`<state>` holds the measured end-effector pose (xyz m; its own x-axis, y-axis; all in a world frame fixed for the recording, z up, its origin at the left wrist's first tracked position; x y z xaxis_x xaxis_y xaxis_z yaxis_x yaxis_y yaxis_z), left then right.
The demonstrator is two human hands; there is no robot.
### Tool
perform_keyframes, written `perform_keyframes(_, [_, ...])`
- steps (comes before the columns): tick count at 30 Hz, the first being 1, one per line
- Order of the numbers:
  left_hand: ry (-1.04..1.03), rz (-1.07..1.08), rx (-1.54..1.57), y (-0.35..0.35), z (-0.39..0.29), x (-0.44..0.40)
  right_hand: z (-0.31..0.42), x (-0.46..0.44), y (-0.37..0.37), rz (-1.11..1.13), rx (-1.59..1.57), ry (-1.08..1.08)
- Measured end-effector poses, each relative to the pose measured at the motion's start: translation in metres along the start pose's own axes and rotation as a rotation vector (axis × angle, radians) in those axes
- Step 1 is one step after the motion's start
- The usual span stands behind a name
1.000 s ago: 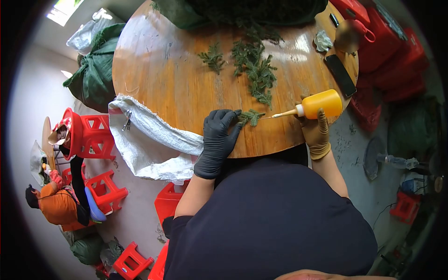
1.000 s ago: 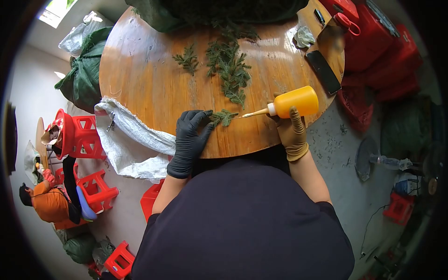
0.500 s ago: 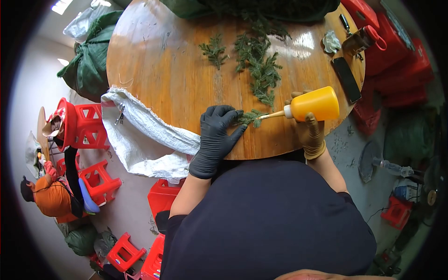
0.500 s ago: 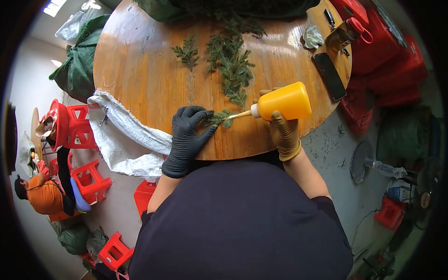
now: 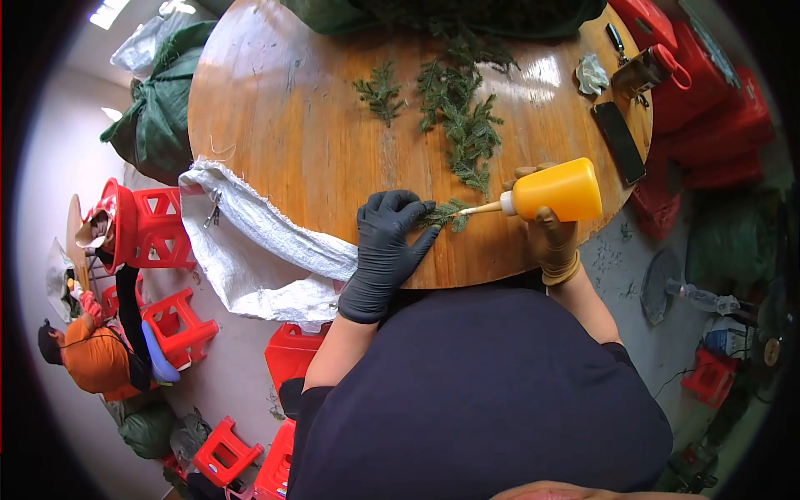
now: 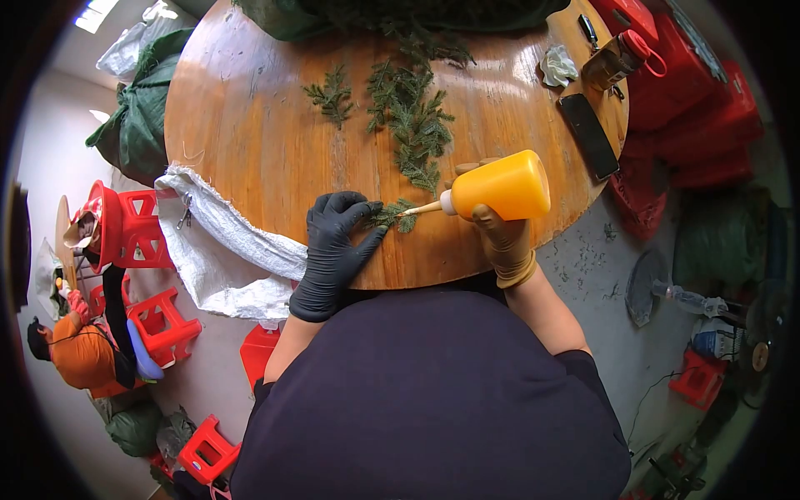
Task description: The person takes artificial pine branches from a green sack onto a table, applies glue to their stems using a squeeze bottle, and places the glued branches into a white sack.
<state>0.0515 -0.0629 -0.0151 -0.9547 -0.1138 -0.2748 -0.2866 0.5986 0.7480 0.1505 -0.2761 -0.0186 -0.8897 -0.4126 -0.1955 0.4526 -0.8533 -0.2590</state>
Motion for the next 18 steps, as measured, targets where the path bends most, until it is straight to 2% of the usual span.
perform_keyframes(9, [0.037,0.018,0.003,0.0,-0.001,0.0,0.008,-0.003,0.014,-0.068,-0.014,0.04])
perform_keyframes(18, [0.041,0.026,-0.005,-0.001,-0.001,0.0,0.002,0.002,0.043,-0.153,0.007,-0.017])
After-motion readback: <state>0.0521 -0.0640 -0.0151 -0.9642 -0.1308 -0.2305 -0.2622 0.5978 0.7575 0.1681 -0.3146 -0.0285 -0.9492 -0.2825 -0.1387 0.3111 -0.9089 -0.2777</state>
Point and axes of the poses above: each hand's wrist, its own x-axis away from the middle knuckle, its own y-axis out of the back of the hand, z = x × y, the point moved 8 cm from there along -x, towards the middle knuckle, and after that the axes turned 3 degrees about x, right-handed, at the moved point
